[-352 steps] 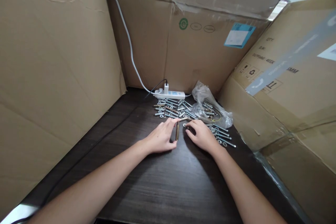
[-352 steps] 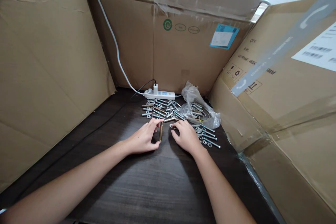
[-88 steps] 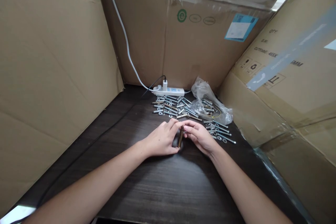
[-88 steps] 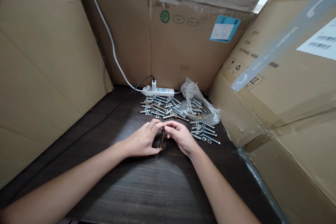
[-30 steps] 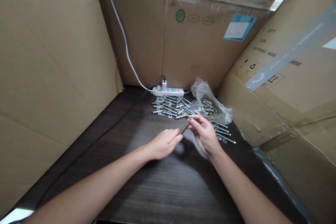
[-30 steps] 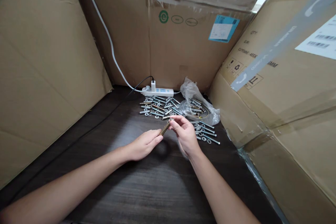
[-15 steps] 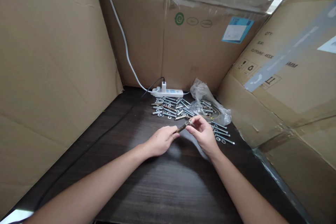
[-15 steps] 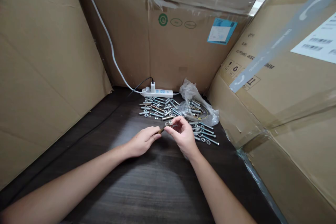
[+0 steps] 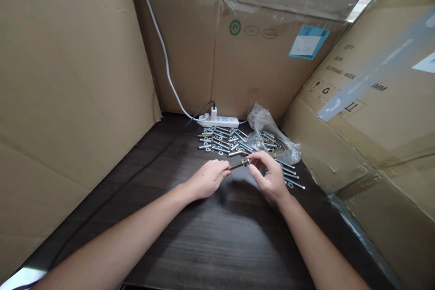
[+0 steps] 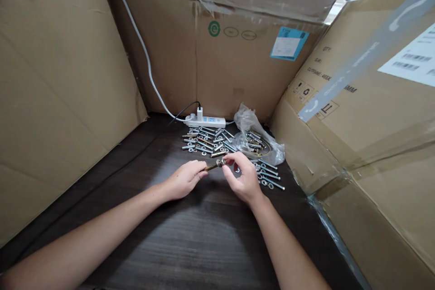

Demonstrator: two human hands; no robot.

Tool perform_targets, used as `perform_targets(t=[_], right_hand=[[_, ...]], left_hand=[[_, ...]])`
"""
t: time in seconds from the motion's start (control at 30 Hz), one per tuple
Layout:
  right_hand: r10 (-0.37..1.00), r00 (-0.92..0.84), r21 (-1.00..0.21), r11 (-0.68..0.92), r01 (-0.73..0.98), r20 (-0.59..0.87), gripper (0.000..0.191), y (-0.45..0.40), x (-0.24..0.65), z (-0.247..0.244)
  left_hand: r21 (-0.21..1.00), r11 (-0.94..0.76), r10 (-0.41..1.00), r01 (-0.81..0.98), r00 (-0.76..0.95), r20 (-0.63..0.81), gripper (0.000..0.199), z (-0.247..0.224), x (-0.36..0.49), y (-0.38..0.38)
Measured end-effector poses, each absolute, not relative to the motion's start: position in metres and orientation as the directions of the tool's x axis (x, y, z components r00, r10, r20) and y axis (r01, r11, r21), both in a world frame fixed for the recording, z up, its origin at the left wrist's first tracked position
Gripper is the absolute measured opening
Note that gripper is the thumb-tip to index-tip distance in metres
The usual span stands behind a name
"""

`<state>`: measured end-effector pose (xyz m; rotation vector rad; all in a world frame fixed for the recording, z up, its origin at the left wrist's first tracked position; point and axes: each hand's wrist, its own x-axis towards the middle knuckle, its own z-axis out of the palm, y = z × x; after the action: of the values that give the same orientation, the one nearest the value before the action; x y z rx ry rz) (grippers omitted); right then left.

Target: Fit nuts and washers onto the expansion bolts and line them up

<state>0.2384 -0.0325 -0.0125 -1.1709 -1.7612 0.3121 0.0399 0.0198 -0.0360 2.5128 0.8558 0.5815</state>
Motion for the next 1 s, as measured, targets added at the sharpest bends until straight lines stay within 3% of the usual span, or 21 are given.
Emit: perform_targets(t=[0.1, 0.23, 0.33, 0.43, 0.53, 0.63, 0.73, 0.87, 1.0], right_hand=[[0.806, -0.131, -0.595, 0.525, 0.609, 0.577, 0.002, -0.032, 0.242, -0.01], [0.808, -0.172, -0.568, 0.531, 0.629, 0.564, 0.012, -0.031, 0.246, -0.012], [0.803, -0.146, -0.583, 0.53, 0.616, 0.577, 0.005, -0.031, 0.247, -0.013], [0.797, -0.15, -0.581, 0.541, 0.608, 0.585, 0.021, -0.032, 0.247, -0.013], [0.799, -0.166, -0.549, 0.532, 0.645, 0.578, 0.004, -0.032, 0.247, -0.011], [0.793, -0.176, -0.512, 0.528, 0.677, 0.584, 0.018, -0.032, 0.249, -0.01], [0.79, -0.14, -0.538, 0.523, 0.662, 0.596, 0.006, -0.033, 0.251, -0.011], [0.785, -0.153, -0.555, 0.547, 0.627, 0.6, 0.025, -0.033, 0.248, -0.011], [0.786, -0.163, -0.514, 0.53, 0.674, 0.596, 0.003, -0.033, 0.248, -0.01]], left_hand=[[0.477, -0.742, 0.63, 0.471, 0.733, 0.257, 0.02, -0.035, 0.04, 0.02], [0.458, -0.752, 0.623, 0.475, 0.739, 0.257, 0.021, -0.034, 0.04, 0.019], [0.456, -0.753, 0.62, 0.474, 0.743, 0.251, 0.019, -0.034, 0.04, 0.019], [0.453, -0.755, 0.619, 0.475, 0.745, 0.25, 0.019, -0.034, 0.04, 0.019], [0.449, -0.76, 0.614, 0.471, 0.746, 0.258, 0.02, -0.034, 0.039, 0.019], [0.448, -0.762, 0.612, 0.468, 0.748, 0.259, 0.019, -0.034, 0.039, 0.019], [0.452, -0.755, 0.618, 0.474, 0.746, 0.25, 0.02, -0.033, 0.039, 0.019], [0.451, -0.756, 0.615, 0.474, 0.749, 0.244, 0.019, -0.033, 0.039, 0.02], [0.437, -0.764, 0.607, 0.474, 0.759, 0.238, 0.02, -0.033, 0.04, 0.019]])
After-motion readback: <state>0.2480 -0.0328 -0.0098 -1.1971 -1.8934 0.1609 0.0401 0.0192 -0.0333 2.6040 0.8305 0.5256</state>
